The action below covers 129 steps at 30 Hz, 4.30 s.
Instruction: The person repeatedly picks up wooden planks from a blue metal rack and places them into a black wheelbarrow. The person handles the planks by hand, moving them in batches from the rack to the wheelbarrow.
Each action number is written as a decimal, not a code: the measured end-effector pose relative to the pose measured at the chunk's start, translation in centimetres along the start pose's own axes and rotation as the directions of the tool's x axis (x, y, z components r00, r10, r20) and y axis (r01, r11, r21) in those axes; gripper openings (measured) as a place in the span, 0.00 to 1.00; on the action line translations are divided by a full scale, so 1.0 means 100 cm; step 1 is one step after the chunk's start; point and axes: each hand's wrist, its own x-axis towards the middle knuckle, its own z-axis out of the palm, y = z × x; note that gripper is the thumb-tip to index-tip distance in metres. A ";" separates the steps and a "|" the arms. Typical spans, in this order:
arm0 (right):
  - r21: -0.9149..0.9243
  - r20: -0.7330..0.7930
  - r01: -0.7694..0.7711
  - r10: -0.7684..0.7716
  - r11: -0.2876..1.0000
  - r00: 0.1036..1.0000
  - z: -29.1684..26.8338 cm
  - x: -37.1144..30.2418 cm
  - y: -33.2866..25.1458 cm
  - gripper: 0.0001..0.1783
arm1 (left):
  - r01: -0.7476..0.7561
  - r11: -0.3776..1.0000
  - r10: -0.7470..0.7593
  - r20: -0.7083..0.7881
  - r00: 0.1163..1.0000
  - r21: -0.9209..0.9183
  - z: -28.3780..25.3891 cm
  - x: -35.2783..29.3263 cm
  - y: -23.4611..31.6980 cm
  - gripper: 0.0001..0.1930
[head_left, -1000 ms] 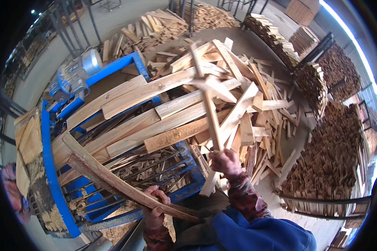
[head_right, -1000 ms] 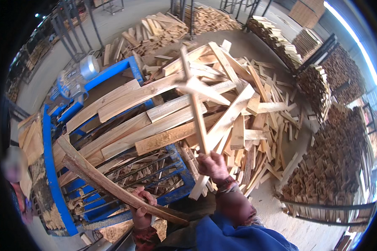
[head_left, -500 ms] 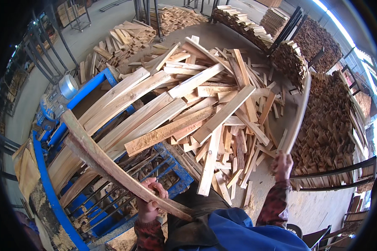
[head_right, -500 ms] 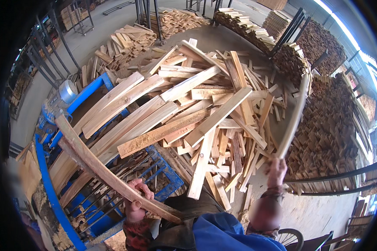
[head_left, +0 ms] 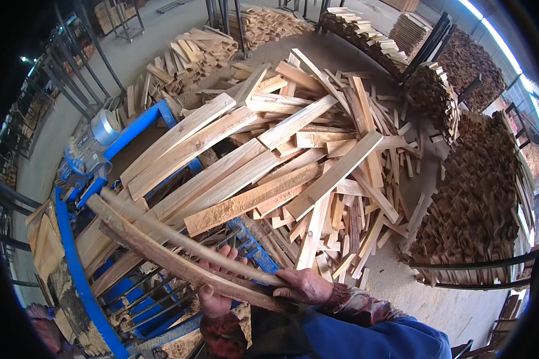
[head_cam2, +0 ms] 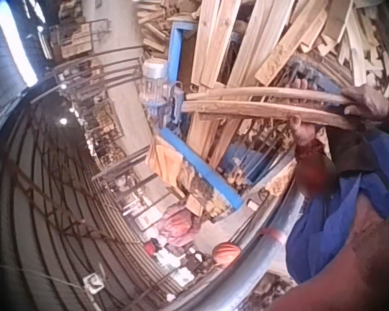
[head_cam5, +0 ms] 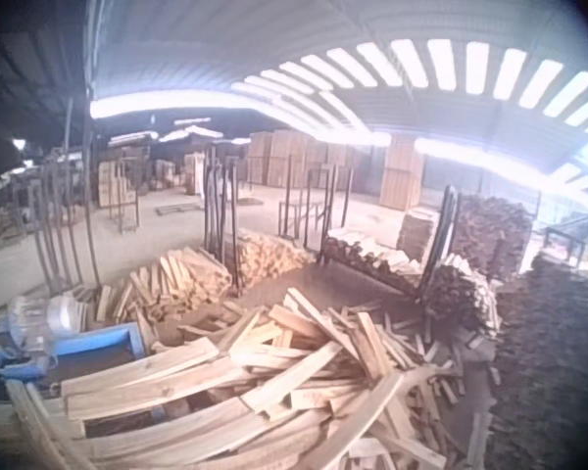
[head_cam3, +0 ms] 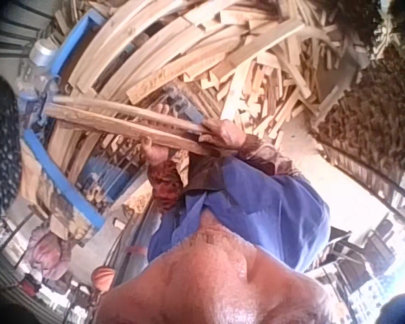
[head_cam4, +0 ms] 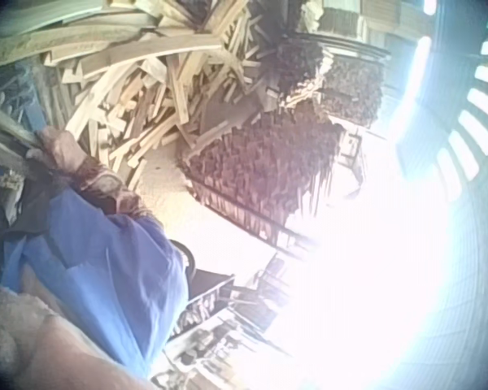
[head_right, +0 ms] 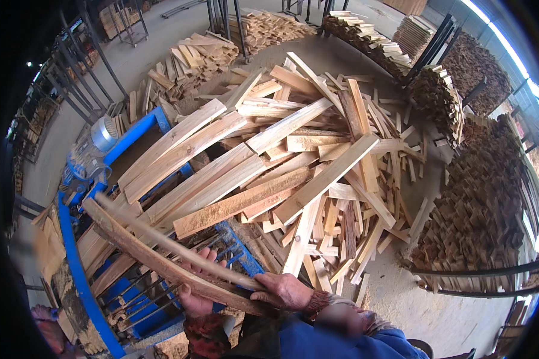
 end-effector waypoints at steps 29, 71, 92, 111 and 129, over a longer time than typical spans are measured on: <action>-0.402 -0.540 -0.053 -0.190 0.914 0.820 -0.498 0.320 0.279 0.20 | 0.061 0.998 -0.066 -0.392 0.918 -0.024 0.007 0.089 -0.052 0.40; -0.777 0.022 -0.027 0.070 0.628 0.997 -0.316 0.108 0.311 0.23 | 0.275 0.961 -0.260 -0.261 0.930 0.022 0.025 0.118 -0.079 0.38; -0.721 -0.256 -0.104 -0.125 0.685 0.959 -0.314 0.107 0.238 0.23 | 0.075 0.994 -0.055 -0.241 0.969 0.074 0.041 0.096 -0.049 0.37; 0.188 0.259 0.318 -0.359 0.929 0.897 -0.111 0.164 -0.013 0.03 | -0.059 0.980 0.081 -0.112 0.990 0.188 0.042 0.025 -0.040 0.36; -0.078 0.163 0.487 -0.471 0.870 0.867 0.071 0.155 -0.080 0.48 | -0.304 0.947 0.209 -0.517 0.830 -0.105 -0.025 -0.087 -0.026 0.31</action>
